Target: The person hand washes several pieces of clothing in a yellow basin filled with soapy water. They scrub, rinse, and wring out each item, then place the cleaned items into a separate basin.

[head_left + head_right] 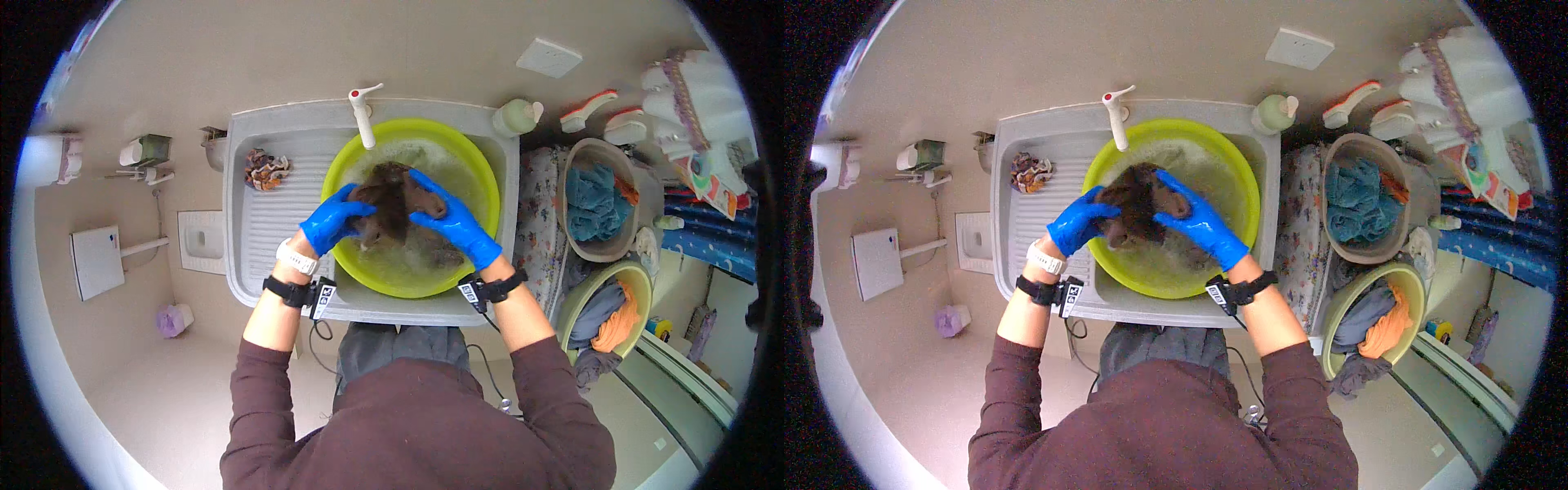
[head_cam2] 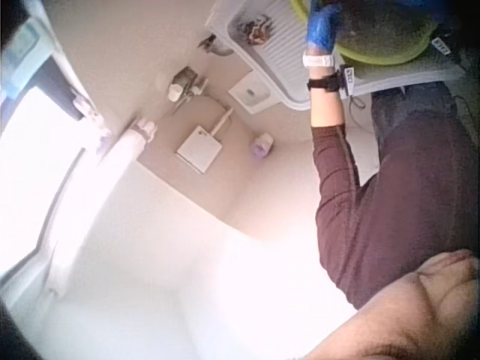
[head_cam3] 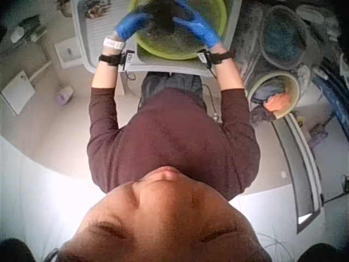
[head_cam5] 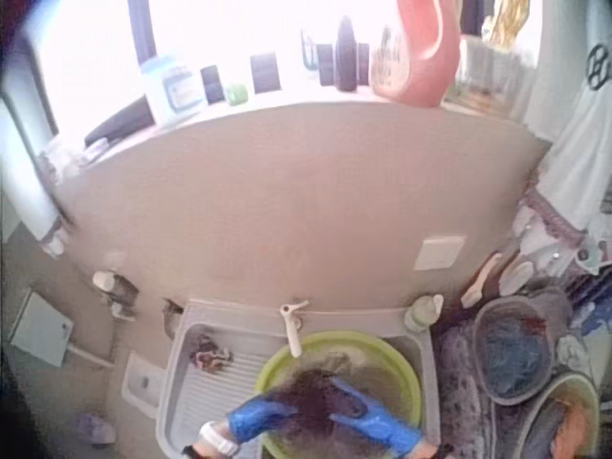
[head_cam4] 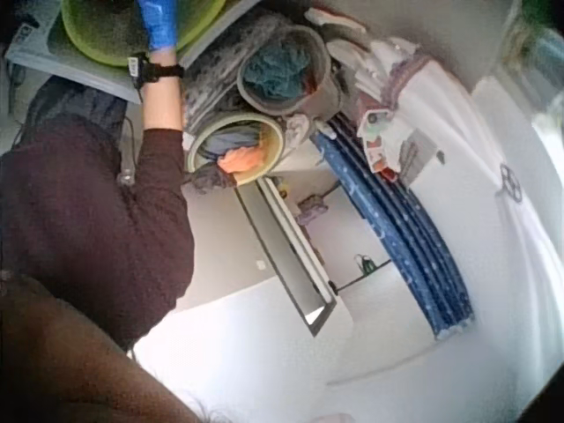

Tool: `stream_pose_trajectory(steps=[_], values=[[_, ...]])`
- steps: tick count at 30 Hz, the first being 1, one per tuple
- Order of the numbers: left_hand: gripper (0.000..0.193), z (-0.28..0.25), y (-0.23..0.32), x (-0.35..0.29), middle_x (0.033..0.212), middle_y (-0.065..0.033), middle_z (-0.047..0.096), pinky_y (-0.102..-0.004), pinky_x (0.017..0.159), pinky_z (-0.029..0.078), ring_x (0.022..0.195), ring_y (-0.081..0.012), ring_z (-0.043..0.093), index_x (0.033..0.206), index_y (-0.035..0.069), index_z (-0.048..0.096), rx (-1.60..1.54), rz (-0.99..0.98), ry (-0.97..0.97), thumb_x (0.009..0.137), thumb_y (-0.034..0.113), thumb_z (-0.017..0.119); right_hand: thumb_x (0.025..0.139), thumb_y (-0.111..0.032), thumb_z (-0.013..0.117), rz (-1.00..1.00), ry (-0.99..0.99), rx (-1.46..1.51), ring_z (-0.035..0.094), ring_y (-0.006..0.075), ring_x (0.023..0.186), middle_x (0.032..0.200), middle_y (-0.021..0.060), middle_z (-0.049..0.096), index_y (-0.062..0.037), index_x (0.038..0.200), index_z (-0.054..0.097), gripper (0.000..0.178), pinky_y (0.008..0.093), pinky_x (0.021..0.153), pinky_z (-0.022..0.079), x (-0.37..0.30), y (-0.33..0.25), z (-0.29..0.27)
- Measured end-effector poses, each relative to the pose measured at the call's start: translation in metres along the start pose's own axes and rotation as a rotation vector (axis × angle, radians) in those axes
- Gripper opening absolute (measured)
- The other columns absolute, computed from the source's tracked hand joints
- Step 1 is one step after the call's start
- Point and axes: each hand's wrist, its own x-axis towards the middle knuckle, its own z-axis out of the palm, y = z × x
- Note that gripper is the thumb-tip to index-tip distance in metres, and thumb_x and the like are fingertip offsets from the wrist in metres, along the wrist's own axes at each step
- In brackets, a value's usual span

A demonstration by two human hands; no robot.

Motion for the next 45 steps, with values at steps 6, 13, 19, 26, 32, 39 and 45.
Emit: stream_pose_trajectory(steps=[6, 13, 19, 26, 32, 39, 45], values=[[0.044, 0.061, 0.07, -0.032, 0.108, -0.01, 0.063, -0.0297, 0.084, 0.051, 0.097, -0.0171, 0.062, 0.125, 0.0, 0.052, 0.291, 0.228, -0.204, 0.09, 0.024, 0.063, 0.083, -0.014, 0.071, 0.161, 0.192, 0.158, 0.052, 0.0185, 0.116, 0.126, 0.0096, 0.056, -0.0023, 0.129, 0.052, 0.051, 0.0334, 0.1, 0.041, -0.007, -0.033, 0.062], [0.052, -0.06, -0.023, -0.008, 0.128, -0.0158, 0.055, -0.0359, 0.101, 0.042, 0.12, -0.0258, 0.051, 0.131, 0.003, 0.049, 0.357, 0.56, 0.022, 0.086, 0.022, 0.066, 0.085, -0.01, 0.069, 0.033, 0.557, 0.321, 0.058, 0.0134, 0.095, 0.108, 0.0031, 0.063, -0.0037, 0.118, 0.06, 0.035, 0.0285, 0.087, 0.046, -0.035, -0.111, 0.043], [0.105, -0.049, -0.161, 0.039, 0.151, -0.0229, 0.022, -0.0452, 0.114, 0.024, 0.14, -0.0369, 0.022, 0.148, 0.012, 0.022, 0.632, 0.574, 0.103, 0.065, 0.033, 0.083, 0.086, -0.018, 0.067, -0.227, 0.825, 0.024, 0.057, 0.0208, 0.108, 0.12, 0.0087, 0.058, -0.0047, 0.127, 0.053, 0.045, 0.0385, 0.098, 0.044, -0.07, -0.248, 0.079], [0.053, -0.042, -0.145, 0.057, 0.104, -0.0173, 0.067, -0.0424, 0.089, 0.047, 0.1, -0.03, 0.063, 0.13, 0.011, 0.052, 0.883, 0.467, 0.231, 0.081, 0.025, 0.069, 0.092, -0.033, 0.059, -0.398, 0.959, 0.006, 0.058, 0.0258, 0.108, 0.123, 0.0149, 0.057, -0.0007, 0.128, 0.05, 0.049, 0.0394, 0.097, 0.045, -0.072, -0.301, 0.072], [0.038, -0.072, -0.137, 0.037, 0.105, -0.0123, 0.067, -0.0345, 0.082, 0.048, 0.093, -0.0224, 0.062, 0.123, 0.001, 0.055, 0.239, 0.348, 0.074, 0.09, 0.019, 0.054, 0.082, -0.004, 0.069, -0.065, 0.724, -0.065, 0.057, 0.0158, 0.104, 0.117, 0.0062, 0.06, -0.0042, 0.124, 0.056, 0.045, 0.0319, 0.091, 0.046, -0.056, -0.199, 0.031], [0.03, -0.071, -0.127, 0.038, 0.108, -0.0103, 0.065, -0.0323, 0.087, 0.047, 0.099, -0.0184, 0.059, 0.112, 0.003, 0.062, -0.24, 0.063, 0.023, 0.088, 0.021, 0.06, 0.081, -0.009, 0.071, 0.165, 0.528, 0.061, 0.055, 0.0189, 0.11, 0.123, 0.0089, 0.057, -0.0015, 0.13, 0.047, 0.054, 0.032, 0.098, 0.042, -0.011, -0.009, 0.023], [0.049, -0.09, -0.144, 0.072, 0.122, -0.0146, 0.058, -0.0359, 0.088, 0.049, 0.103, -0.0227, 0.059, 0.116, 0.0, 0.056, -0.41, -0.053, 0.113, 0.074, 0.015, 0.076, 0.081, -0.017, 0.073, 0.257, 0.442, 0.035, 0.044, 0.025, 0.127, 0.141, 0.0152, 0.043, -0.0045, 0.146, 0.027, 0.081, 0.0372, 0.105, 0.037, -0.015, 0.076, 0.011]])
